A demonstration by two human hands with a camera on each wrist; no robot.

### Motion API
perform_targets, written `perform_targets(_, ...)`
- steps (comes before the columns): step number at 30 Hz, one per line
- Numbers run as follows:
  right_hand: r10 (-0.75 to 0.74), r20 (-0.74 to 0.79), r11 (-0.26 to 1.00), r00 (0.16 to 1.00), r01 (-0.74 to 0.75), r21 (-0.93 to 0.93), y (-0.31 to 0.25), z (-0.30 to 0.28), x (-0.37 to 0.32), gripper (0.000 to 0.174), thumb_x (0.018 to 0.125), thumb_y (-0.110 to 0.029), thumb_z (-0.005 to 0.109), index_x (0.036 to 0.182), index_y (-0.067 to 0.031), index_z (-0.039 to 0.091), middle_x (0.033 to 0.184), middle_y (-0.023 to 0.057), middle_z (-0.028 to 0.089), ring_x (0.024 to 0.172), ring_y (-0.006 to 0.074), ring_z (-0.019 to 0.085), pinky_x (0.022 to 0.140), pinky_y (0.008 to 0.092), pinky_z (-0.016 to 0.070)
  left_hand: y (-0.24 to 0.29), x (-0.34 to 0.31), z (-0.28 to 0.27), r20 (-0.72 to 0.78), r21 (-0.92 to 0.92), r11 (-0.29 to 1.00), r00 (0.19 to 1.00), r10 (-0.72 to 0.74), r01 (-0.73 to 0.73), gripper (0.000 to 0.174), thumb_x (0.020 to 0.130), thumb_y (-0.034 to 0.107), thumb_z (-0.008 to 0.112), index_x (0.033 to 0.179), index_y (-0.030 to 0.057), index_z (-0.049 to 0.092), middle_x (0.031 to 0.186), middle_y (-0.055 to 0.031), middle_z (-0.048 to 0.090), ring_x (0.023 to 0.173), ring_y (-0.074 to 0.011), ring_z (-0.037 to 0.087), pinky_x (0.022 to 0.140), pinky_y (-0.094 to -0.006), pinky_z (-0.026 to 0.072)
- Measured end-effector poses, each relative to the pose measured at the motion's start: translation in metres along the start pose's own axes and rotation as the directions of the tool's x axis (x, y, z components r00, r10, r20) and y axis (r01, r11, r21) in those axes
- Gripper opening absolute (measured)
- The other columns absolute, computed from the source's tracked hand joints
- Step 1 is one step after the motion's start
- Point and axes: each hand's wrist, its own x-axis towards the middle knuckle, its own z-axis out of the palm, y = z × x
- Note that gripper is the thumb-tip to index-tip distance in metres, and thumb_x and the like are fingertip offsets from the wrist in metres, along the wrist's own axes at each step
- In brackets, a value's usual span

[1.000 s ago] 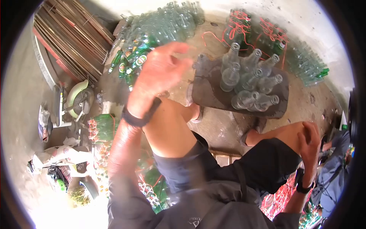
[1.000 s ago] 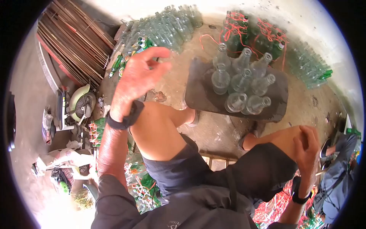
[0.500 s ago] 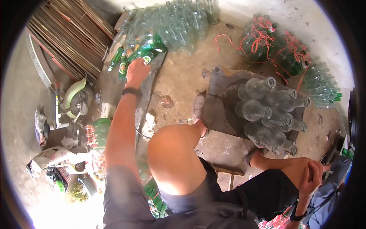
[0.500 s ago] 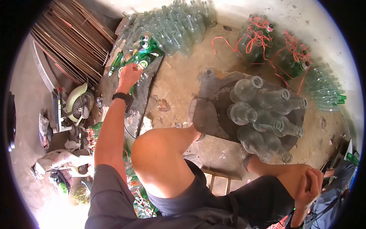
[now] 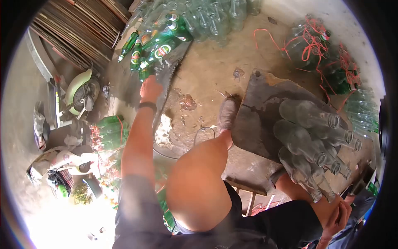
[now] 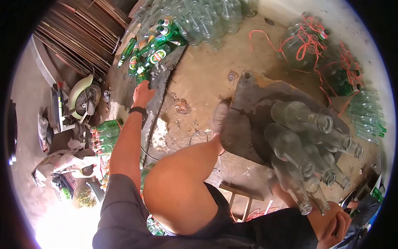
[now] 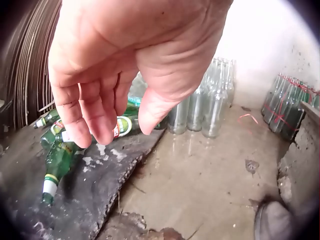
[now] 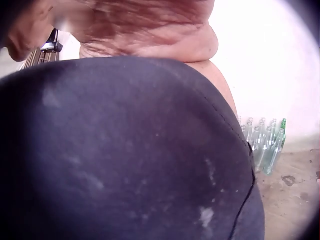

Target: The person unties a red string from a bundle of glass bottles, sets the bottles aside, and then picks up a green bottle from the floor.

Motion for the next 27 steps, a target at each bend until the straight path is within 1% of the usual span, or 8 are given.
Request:
perform_targets(4,-0.001,0.044,1.0,0.999,0.0,0.025,-0.009,-0.002,0.008,0.018,0.105,-0.003,0.057,0.117,0.0071,0.067,0.121,0.0196,0.066,0.115,0.0351,0.064,0.103,0.0453,0.0501,-0.028,0.008,0.013,-0.096,0.025,1.0,0.995,0.004,-0.001,0.048,0.085,0.022,0.069,0.13,0.0094,0.065,0.133,-0.0243,0.069,0.129,-0.0431,0.065,0.107,-0.0517,0.054)
perform_targets(7,0.031,0.136,1.0,0.99,-0.03,-0.006,0.009,-0.01,0.004,0.025,0.109,-0.013,0.057,0.126,0.0043,0.064,0.128,0.0228,0.063,0.12,0.0382,0.062,0.106,0.0484,0.0485,-0.042,0.025,0.011,-0.07,0.088,0.996,0.998,-0.004,0.01,0.056,0.087,0.021,0.069,0.141,0.0095,0.057,0.137,-0.0218,0.066,0.128,-0.0432,0.064,0.107,-0.0528,0.0533)
perform_targets(11,-0.008,0.151,1.0,0.989,0.009,-0.005,0.02,0.005,0.017,0.026,0.109,-0.014,0.057,0.126,0.004,0.063,0.129,0.0231,0.063,0.12,0.0386,0.062,0.106,0.0486,0.0483,-0.042,0.046,0.0,-0.113,0.087,0.996,0.993,0.037,-0.027,0.063,0.089,0.02,0.068,0.148,0.0083,0.051,0.138,-0.0207,0.063,0.128,-0.0433,0.064,0.107,-0.0543,0.0526)
perform_targets(13,-0.029,0.154,0.999,0.988,0.031,-0.01,0.022,0.009,0.021,0.026,0.109,-0.014,0.057,0.127,0.0038,0.063,0.13,0.0233,0.063,0.12,0.0388,0.062,0.106,0.0488,0.0481,-0.041,0.066,-0.003,-0.05,0.142,0.99,0.999,0.011,-0.004,0.068,0.09,0.019,0.068,0.154,0.0094,0.047,0.146,-0.02,0.06,0.134,-0.0415,0.061,0.11,-0.0537,0.0513)
perform_targets(16,-0.056,0.164,0.998,0.985,0.061,-0.022,0.025,0.013,0.026,0.027,0.109,-0.015,0.057,0.128,0.0035,0.063,0.13,0.0236,0.062,0.12,0.0391,0.061,0.107,0.0491,0.0479,-0.056,0.097,0.01,-0.097,0.155,0.987,0.994,0.046,-0.03,0.07,0.091,0.019,0.067,0.157,0.0119,0.045,0.154,-0.0178,0.056,0.14,-0.0395,0.057,0.114,-0.0521,0.0502)
perform_targets(18,-0.073,0.166,0.996,0.983,0.079,-0.031,0.025,0.016,0.029,0.028,0.109,-0.016,0.057,0.128,0.0033,0.062,0.131,0.0238,0.062,0.121,0.0393,0.061,0.107,0.0492,0.0478,-0.056,0.11,0.013,-0.061,0.178,0.984,0.997,0.036,-0.025,0.072,0.092,0.019,0.066,0.159,0.0134,0.042,0.16,-0.0151,0.052,0.143,-0.0396,0.054,0.116,-0.0518,0.0493)
perform_targets(21,-0.098,0.17,0.993,0.981,0.108,-0.051,0.027,0.017,0.033,0.029,0.109,-0.017,0.057,0.129,0.003,0.062,0.131,0.0241,0.062,0.121,0.0397,0.061,0.107,0.0495,0.0476,-0.056,0.127,0.022,-0.023,0.189,0.982,1.0,0.0,0.004,0.07,0.095,0.017,0.065,0.16,0.0136,0.04,0.163,-0.0122,0.049,0.145,-0.0423,0.052,0.115,-0.0559,0.0491)
perform_targets(27,-0.139,0.18,0.983,0.974,0.157,-0.09,0.028,0.011,0.037,0.03,0.109,-0.019,0.057,0.13,0.0025,0.061,0.133,0.0246,0.061,0.121,0.0403,0.061,0.108,0.05,0.0471,-0.061,0.147,0.04,0.003,0.233,0.972,1.0,-0.012,0.011,0.072,0.095,0.018,0.066,0.161,0.0156,0.038,0.168,-0.0079,0.043,0.148,-0.0401,0.05,0.116,-0.0618,0.0456)
